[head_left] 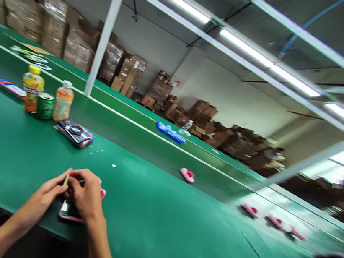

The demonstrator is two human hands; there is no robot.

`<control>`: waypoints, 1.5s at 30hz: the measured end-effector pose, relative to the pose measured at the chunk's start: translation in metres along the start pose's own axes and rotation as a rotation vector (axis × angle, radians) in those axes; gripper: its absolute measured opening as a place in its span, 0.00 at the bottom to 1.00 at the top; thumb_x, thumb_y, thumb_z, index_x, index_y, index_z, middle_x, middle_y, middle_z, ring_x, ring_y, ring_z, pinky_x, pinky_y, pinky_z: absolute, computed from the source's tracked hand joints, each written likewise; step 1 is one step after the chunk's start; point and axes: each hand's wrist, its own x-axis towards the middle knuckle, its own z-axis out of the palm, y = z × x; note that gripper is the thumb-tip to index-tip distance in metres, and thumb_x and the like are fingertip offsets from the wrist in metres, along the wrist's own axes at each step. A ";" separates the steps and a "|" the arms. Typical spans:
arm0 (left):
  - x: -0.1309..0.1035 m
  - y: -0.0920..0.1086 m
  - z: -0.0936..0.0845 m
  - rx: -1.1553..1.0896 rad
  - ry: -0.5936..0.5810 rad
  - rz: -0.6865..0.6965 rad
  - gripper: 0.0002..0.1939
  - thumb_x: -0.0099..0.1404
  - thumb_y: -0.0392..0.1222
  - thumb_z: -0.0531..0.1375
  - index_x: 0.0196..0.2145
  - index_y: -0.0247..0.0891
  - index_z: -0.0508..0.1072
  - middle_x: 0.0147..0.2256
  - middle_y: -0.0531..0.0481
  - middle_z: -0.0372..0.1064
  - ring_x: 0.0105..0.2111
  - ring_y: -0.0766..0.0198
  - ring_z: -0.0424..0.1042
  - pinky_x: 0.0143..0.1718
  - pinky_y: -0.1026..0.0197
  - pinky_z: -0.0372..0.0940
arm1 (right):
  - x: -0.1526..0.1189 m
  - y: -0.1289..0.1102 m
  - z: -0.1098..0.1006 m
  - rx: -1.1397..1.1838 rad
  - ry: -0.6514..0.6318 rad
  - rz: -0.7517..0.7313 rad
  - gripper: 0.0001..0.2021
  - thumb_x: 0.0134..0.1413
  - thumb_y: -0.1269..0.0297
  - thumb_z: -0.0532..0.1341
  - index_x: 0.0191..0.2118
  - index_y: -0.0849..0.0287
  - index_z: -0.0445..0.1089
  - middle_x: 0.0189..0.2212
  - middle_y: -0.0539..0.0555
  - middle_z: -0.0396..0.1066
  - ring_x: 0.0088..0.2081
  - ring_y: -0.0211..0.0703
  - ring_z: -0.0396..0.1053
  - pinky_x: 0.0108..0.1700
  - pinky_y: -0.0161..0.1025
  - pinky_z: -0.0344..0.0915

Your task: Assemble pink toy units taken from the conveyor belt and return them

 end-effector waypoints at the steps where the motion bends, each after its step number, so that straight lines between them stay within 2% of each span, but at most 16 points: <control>1: -0.001 0.002 0.001 -0.036 -0.007 -0.024 0.43 0.54 0.62 0.63 0.61 0.33 0.70 0.64 0.37 0.65 0.67 0.44 0.60 0.68 0.44 0.56 | 0.001 0.000 -0.002 0.042 -0.001 0.006 0.05 0.57 0.71 0.66 0.37 0.54 0.79 0.35 0.48 0.80 0.36 0.39 0.76 0.42 0.35 0.70; 4: 0.003 0.005 0.009 -0.110 -0.040 -0.054 0.47 0.54 0.64 0.64 0.64 0.32 0.66 0.67 0.37 0.60 0.69 0.44 0.56 0.70 0.43 0.52 | 0.003 0.000 -0.006 0.015 -0.043 -0.039 0.03 0.58 0.70 0.66 0.34 0.55 0.78 0.32 0.49 0.78 0.33 0.38 0.74 0.40 0.35 0.69; 6: 0.004 0.005 0.011 -0.131 -0.063 -0.050 0.48 0.55 0.65 0.64 0.66 0.32 0.64 0.67 0.37 0.59 0.69 0.44 0.56 0.70 0.43 0.53 | 0.001 -0.001 -0.007 -0.041 -0.057 -0.066 0.04 0.59 0.70 0.65 0.35 0.55 0.77 0.32 0.49 0.77 0.34 0.38 0.73 0.42 0.35 0.68; 11: 0.002 0.006 0.008 -0.086 -0.133 -0.016 0.49 0.59 0.66 0.62 0.68 0.32 0.59 0.68 0.37 0.56 0.69 0.46 0.56 0.70 0.47 0.52 | 0.000 0.002 -0.003 -0.091 -0.107 -0.089 0.06 0.60 0.74 0.63 0.33 0.57 0.75 0.32 0.49 0.75 0.35 0.38 0.72 0.43 0.34 0.66; 17: 0.001 0.006 0.009 -0.010 -0.128 0.026 0.40 0.65 0.60 0.58 0.68 0.35 0.61 0.68 0.40 0.58 0.68 0.48 0.58 0.70 0.46 0.53 | 0.004 0.003 -0.003 -0.107 -0.110 -0.106 0.07 0.61 0.76 0.62 0.34 0.57 0.74 0.32 0.49 0.73 0.35 0.38 0.71 0.42 0.35 0.65; 20: 0.001 0.007 0.010 -0.015 -0.133 0.014 0.39 0.67 0.58 0.55 0.68 0.33 0.59 0.68 0.39 0.57 0.68 0.48 0.58 0.70 0.46 0.54 | 0.004 0.003 -0.002 -0.125 -0.126 -0.141 0.08 0.60 0.77 0.63 0.34 0.56 0.74 0.32 0.49 0.73 0.35 0.38 0.71 0.42 0.34 0.64; 23: 0.000 0.010 0.009 -0.018 -0.139 -0.008 0.40 0.67 0.58 0.55 0.69 0.33 0.57 0.69 0.40 0.57 0.68 0.48 0.58 0.70 0.47 0.52 | 0.004 0.003 -0.002 -0.152 -0.082 -0.176 0.07 0.61 0.76 0.63 0.34 0.57 0.74 0.31 0.48 0.74 0.33 0.37 0.71 0.41 0.33 0.65; 28: -0.002 0.015 0.009 -0.085 -0.126 -0.031 0.41 0.63 0.57 0.60 0.68 0.33 0.60 0.67 0.39 0.59 0.68 0.45 0.57 0.70 0.48 0.51 | 0.007 0.003 -0.004 -0.289 -0.107 -0.247 0.08 0.64 0.75 0.61 0.34 0.56 0.72 0.30 0.47 0.73 0.31 0.36 0.70 0.38 0.32 0.65; 32: -0.002 0.018 0.010 -0.156 -0.139 -0.023 0.35 0.60 0.53 0.64 0.62 0.37 0.68 0.64 0.41 0.65 0.66 0.43 0.60 0.68 0.47 0.54 | 0.010 0.004 -0.004 -0.392 -0.166 -0.323 0.09 0.62 0.77 0.58 0.35 0.57 0.69 0.32 0.50 0.72 0.32 0.39 0.69 0.36 0.35 0.65; 36: -0.001 0.024 0.012 -0.350 -0.111 -0.091 0.32 0.56 0.43 0.65 0.59 0.36 0.71 0.57 0.42 0.73 0.62 0.46 0.65 0.65 0.50 0.56 | 0.000 0.008 -0.002 -0.469 -0.217 -0.410 0.12 0.55 0.82 0.56 0.37 0.58 0.67 0.38 0.56 0.72 0.38 0.46 0.70 0.40 0.41 0.68; 39: -0.001 0.031 0.012 -0.545 -0.119 -0.210 0.34 0.49 0.34 0.64 0.56 0.36 0.72 0.50 0.43 0.77 0.55 0.51 0.72 0.58 0.54 0.63 | -0.012 0.007 -0.002 -0.466 -0.198 -0.481 0.15 0.57 0.84 0.51 0.41 0.58 0.66 0.46 0.59 0.73 0.48 0.47 0.70 0.48 0.44 0.70; 41: -0.003 0.036 0.011 -0.638 -0.128 -0.242 0.31 0.48 0.34 0.64 0.53 0.34 0.74 0.45 0.44 0.78 0.49 0.54 0.74 0.54 0.56 0.65 | -0.019 0.000 -0.003 -0.461 -0.179 -0.540 0.16 0.60 0.84 0.50 0.45 0.59 0.66 0.53 0.61 0.72 0.55 0.47 0.69 0.55 0.45 0.70; 45: -0.008 0.043 0.010 -0.628 -0.051 -0.248 0.29 0.53 0.40 0.69 0.54 0.34 0.74 0.41 0.46 0.77 0.40 0.61 0.75 0.44 0.60 0.69 | -0.046 -0.021 -0.013 -0.517 -0.143 -0.668 0.16 0.61 0.84 0.48 0.46 0.64 0.67 0.55 0.66 0.71 0.65 0.53 0.61 0.65 0.51 0.64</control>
